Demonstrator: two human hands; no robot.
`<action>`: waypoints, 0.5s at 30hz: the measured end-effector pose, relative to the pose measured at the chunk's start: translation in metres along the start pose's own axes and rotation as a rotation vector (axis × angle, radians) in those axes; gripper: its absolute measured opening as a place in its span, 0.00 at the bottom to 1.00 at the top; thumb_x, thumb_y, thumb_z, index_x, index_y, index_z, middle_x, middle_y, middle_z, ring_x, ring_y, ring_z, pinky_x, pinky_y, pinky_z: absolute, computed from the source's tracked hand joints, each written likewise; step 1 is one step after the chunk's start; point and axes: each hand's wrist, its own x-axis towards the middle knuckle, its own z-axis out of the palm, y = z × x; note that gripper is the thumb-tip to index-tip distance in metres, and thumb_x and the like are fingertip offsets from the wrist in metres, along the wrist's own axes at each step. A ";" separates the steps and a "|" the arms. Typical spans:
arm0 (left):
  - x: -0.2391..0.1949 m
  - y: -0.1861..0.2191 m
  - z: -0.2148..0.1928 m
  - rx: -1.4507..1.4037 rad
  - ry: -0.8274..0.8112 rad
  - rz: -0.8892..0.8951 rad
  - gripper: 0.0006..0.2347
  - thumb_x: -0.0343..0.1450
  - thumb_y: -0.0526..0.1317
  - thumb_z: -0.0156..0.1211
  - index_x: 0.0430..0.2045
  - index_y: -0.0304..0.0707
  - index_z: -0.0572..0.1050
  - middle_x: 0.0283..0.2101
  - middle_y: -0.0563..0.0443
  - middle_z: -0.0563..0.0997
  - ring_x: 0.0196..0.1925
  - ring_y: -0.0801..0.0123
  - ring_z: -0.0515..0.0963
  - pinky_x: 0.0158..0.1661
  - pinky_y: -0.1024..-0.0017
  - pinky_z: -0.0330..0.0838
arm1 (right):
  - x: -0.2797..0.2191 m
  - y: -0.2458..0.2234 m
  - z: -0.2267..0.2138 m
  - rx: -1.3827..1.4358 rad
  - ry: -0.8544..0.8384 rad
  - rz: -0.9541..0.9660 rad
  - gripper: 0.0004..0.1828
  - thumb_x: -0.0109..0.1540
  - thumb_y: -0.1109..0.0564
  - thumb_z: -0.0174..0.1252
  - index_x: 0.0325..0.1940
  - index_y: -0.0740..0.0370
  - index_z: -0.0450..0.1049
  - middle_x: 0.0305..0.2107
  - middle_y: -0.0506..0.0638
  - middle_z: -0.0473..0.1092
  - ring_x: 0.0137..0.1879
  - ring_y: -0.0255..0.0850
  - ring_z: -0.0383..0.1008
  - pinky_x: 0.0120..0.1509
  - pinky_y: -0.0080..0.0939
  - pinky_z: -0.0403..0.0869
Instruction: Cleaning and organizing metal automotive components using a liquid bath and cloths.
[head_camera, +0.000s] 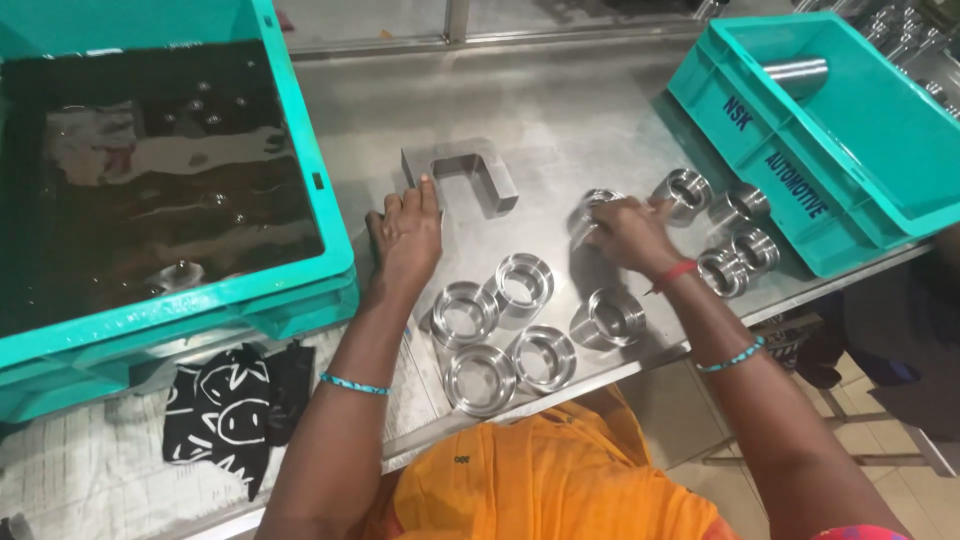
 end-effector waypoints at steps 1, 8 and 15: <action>0.001 0.000 0.000 0.001 -0.012 -0.009 0.25 0.72 0.33 0.50 0.67 0.29 0.63 0.51 0.40 0.76 0.54 0.47 0.73 0.49 0.37 0.65 | 0.002 -0.016 -0.003 -0.028 0.032 -0.163 0.18 0.58 0.49 0.64 0.51 0.52 0.81 0.46 0.52 0.78 0.58 0.46 0.73 0.69 0.68 0.50; 0.002 0.000 0.004 -0.019 -0.047 -0.056 0.25 0.71 0.33 0.50 0.67 0.31 0.62 0.52 0.40 0.75 0.55 0.45 0.72 0.52 0.32 0.62 | -0.003 -0.099 -0.016 0.011 -0.067 -0.485 0.11 0.57 0.52 0.64 0.43 0.51 0.83 0.40 0.47 0.78 0.55 0.42 0.73 0.66 0.58 0.54; 0.002 0.000 0.004 -0.036 -0.054 -0.064 0.25 0.71 0.32 0.49 0.67 0.29 0.62 0.52 0.40 0.75 0.56 0.46 0.72 0.53 0.32 0.62 | -0.006 -0.111 -0.019 -0.023 -0.088 -0.558 0.12 0.57 0.51 0.65 0.45 0.50 0.82 0.39 0.46 0.78 0.54 0.41 0.73 0.64 0.55 0.56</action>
